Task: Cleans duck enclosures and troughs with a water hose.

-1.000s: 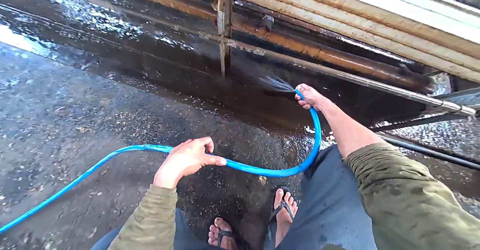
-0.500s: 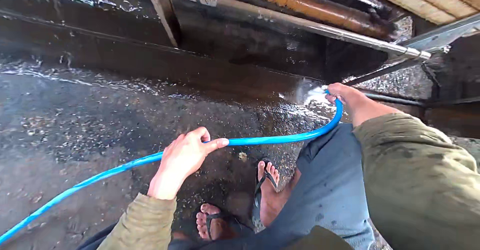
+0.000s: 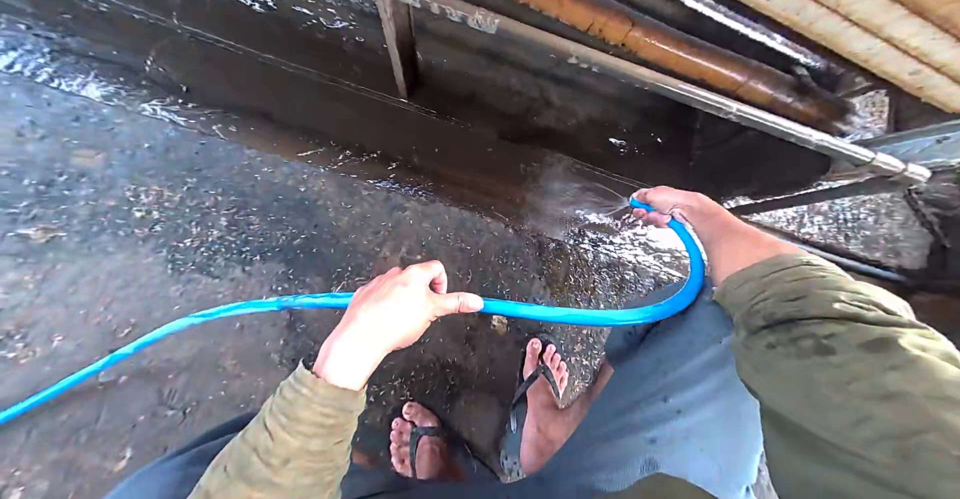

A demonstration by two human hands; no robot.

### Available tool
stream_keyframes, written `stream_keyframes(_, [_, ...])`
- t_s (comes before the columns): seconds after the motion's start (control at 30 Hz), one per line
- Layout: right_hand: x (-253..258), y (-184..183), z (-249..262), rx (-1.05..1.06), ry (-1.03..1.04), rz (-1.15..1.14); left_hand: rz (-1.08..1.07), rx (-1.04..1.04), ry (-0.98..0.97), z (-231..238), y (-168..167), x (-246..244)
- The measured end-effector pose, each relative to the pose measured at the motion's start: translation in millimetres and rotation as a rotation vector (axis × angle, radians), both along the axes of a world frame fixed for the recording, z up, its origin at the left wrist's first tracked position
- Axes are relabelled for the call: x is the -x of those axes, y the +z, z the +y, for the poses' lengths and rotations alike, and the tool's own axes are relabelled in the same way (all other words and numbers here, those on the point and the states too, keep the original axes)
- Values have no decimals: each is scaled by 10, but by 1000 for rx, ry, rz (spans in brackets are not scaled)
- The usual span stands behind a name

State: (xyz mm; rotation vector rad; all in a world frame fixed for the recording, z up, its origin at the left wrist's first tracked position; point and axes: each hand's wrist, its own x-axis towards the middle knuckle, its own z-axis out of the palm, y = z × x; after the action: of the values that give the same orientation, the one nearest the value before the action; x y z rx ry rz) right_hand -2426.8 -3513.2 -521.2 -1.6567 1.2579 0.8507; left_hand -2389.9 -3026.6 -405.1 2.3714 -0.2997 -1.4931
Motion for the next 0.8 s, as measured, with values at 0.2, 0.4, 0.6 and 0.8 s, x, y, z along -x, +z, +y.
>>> stream_keyframes(0.2, [-250,-86,37,-123,23,-175,6,-24,-41,79,45,100])
stream_keyframes(0.4, [-549,88,511,-215,183,-186,-8,5,-16,309,166,53])
stream_keyframes(0.6, [-711,-32,692,-355,273,-229,36,37,-68,424,210,26])
stream_keyframes(0.8, [-882,-18,796,-273,209,-342,19,-16,-108,484,259,19])
